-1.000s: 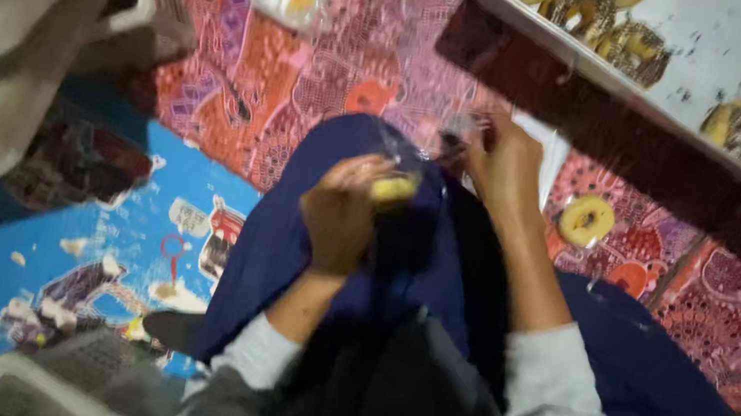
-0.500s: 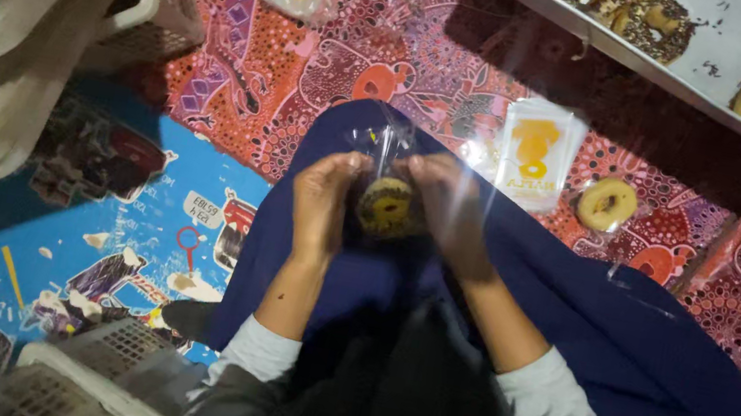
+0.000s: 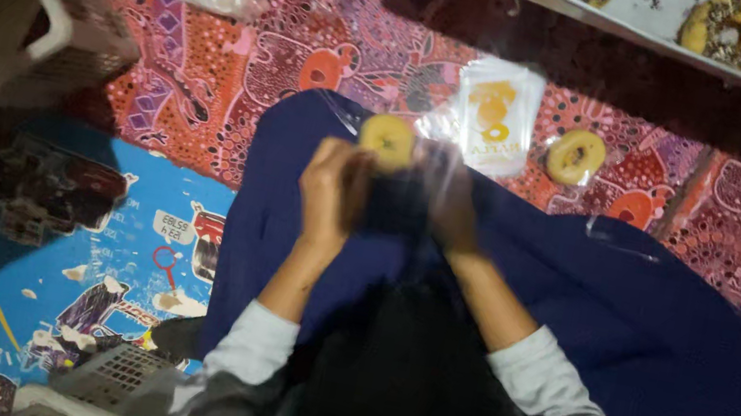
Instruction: The person sits on a patterned mat and repeatedly picks donuts from a metal tray, places them into clear plastic bags, and sets the filled bags into a white plastic basket. The person handles the donuts and bags by hand.
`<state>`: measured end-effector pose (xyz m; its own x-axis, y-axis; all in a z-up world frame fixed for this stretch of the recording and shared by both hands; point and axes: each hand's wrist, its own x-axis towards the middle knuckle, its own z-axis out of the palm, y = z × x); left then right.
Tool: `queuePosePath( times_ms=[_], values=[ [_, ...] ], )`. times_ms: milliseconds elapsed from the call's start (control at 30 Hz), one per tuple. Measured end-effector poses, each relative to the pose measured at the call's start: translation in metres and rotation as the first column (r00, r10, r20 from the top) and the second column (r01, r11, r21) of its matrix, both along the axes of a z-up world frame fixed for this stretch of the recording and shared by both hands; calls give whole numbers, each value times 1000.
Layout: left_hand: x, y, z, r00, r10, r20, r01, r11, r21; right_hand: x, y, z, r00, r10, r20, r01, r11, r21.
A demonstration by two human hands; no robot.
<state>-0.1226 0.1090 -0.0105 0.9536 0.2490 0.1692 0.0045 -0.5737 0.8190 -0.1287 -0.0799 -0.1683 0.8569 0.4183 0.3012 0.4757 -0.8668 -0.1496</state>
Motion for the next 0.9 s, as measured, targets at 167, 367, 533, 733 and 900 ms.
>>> queuePosePath(
  times_ms=[167,367,533,733,900],
  values=[
    [77,-96,-52,971,-220,94,225,973,-51,96,-98,-14,653,-313,-690,629,731,264],
    [142,-140,-162,947,-237,217,164,937,308,78,-192,-7,719,-551,-425,693,519,500],
    [136,-135,-176,926,-363,-105,377,857,351,104,-161,23,857,-512,-49,496,797,344],
    [119,-130,-65,932,-338,129,333,941,61,159,-108,100,632,-82,-771,579,712,398],
    [133,-111,-20,992,-72,102,104,927,-359,138,-85,177,906,114,-407,202,728,655]
  ],
)
